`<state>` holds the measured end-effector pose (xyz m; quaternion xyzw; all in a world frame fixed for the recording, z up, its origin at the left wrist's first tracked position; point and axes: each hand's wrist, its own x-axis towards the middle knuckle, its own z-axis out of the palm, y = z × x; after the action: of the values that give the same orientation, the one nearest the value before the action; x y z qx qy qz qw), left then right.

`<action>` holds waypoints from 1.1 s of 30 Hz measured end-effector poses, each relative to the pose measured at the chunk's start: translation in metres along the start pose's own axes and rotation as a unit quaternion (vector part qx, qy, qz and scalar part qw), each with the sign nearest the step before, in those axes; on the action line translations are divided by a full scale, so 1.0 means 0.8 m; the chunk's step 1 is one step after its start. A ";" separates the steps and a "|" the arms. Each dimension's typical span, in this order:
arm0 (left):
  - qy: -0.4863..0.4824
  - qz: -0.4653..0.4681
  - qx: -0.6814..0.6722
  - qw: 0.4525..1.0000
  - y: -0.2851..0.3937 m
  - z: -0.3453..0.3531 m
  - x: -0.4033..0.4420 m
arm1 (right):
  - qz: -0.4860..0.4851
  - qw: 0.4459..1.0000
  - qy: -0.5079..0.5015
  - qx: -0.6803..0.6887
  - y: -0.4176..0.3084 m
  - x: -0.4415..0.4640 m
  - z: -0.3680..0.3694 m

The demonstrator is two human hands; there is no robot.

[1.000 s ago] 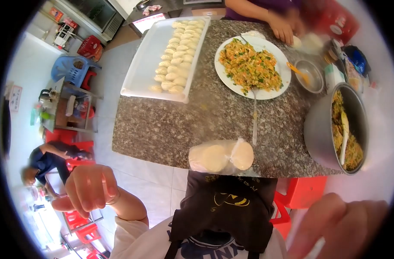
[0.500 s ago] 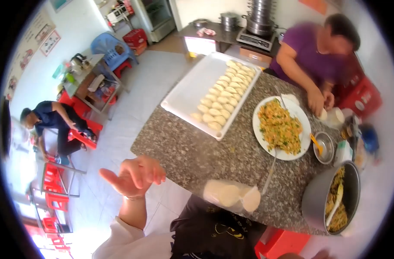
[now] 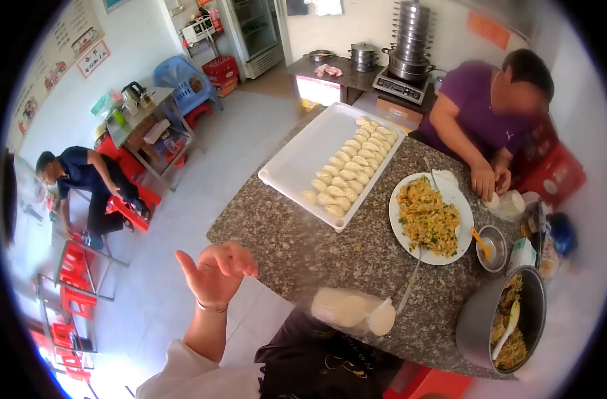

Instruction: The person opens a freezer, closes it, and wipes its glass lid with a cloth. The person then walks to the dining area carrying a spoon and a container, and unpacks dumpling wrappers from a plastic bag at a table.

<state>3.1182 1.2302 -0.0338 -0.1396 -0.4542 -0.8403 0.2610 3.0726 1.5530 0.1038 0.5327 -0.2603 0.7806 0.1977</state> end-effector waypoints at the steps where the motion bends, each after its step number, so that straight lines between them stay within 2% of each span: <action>1: 0.001 -0.004 0.006 1.000 -0.001 0.000 -0.001 | 0.001 1.000 -0.004 0.003 -0.001 -0.001 -0.007; 3: 0.004 -0.004 0.004 1.000 -0.002 0.001 -0.003 | -0.042 0.984 -0.170 -0.033 -0.004 -0.001 -0.029; 4: -0.009 -0.009 -0.009 1.000 -0.004 0.000 -0.003 | -0.027 0.986 -0.155 -0.047 -0.008 -0.006 -0.042; 6: -0.027 -0.003 -0.038 0.999 -0.017 0.008 -0.002 | 0.095 0.994 -0.024 -0.046 0.006 -0.045 -0.067; 8: 0.019 -0.111 0.011 0.994 -0.024 0.024 -0.012 | 0.278 0.944 0.171 0.049 0.026 -0.098 -0.099; 9: 0.015 -0.103 0.004 0.995 -0.031 0.035 -0.014 | 0.351 0.911 0.196 0.097 0.032 -0.128 -0.125; 10: -0.018 -0.181 0.024 0.983 -0.041 0.052 -0.016 | 0.370 0.902 0.132 -0.177 0.070 -0.110 -0.062; 11: -0.050 -0.259 0.047 0.963 -0.052 0.067 -0.018 | 0.352 0.897 -0.002 -0.268 0.085 -0.135 -0.072; 12: -0.050 -0.260 0.042 0.963 -0.064 0.080 -0.020 | 0.377 0.861 -0.069 -0.334 0.094 -0.142 -0.063; 13: -0.103 -0.242 0.131 0.956 -0.074 0.094 -0.024 | 0.403 0.815 -0.133 -0.395 0.101 -0.146 -0.054; 14: -0.157 -0.221 0.221 0.937 -0.078 0.100 -0.028 | 0.407 0.813 -0.129 -0.395 0.104 -0.149 -0.053; 15: -0.160 -0.227 0.221 0.935 -0.079 0.100 -0.032 | 0.433 0.796 -0.123 -0.404 0.108 -0.153 -0.052; 17: -0.122 -0.331 0.207 0.912 -0.082 0.098 -0.037 | 0.461 0.778 -0.115 -0.412 0.113 -0.159 -0.053; 18: -0.087 -0.281 0.256 0.921 -0.087 0.097 -0.040 | 0.448 0.791 -0.130 -0.396 0.117 -0.163 -0.053; 21: -0.059 -0.285 0.338 0.895 -0.090 0.078 -0.047 | 0.453 0.801 -0.141 -0.366 0.119 -0.172 -0.046; 23: -0.051 -0.289 0.332 0.896 -0.093 0.064 -0.052 | 0.503 0.771 -0.158 -0.358 0.122 -0.172 -0.044; 25: 0.022 -0.290 0.392 0.873 -0.094 0.046 -0.055 | 0.500 0.773 -0.157 -0.357 0.123 -0.174 -0.050; 26: 0.018 -0.295 0.390 0.872 -0.095 0.034 -0.056 | 0.494 0.776 -0.160 -0.357 0.123 -0.176 -0.055; 28: 0.091 -0.230 0.427 0.870 -0.100 0.002 -0.051 | 0.496 0.773 -0.150 -0.367 0.120 -0.179 -0.070; 29: 0.086 -0.236 0.424 0.870 -0.105 -0.015 -0.052 | 0.499 0.769 -0.146 -0.372 0.114 -0.181 -0.077; 31: 0.127 -0.160 0.454 0.867 -0.114 -0.042 -0.046 | 0.532 0.746 -0.121 -0.381 0.106 -0.179 -0.086; 32: 0.124 -0.166 0.452 0.868 -0.113 -0.039 -0.036 | 0.530 0.748 -0.117 -0.383 0.101 -0.184 -0.093; 33: 0.100 -0.117 0.532 0.833 -0.111 -0.032 -0.020 | 0.527 0.749 -0.113 -0.385 0.097 -0.188 -0.098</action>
<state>3.0813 1.2539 -0.1161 0.1598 -0.8151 -0.5030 0.2390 3.0229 1.5357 -0.0750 0.2737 -0.7987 0.5287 -0.0869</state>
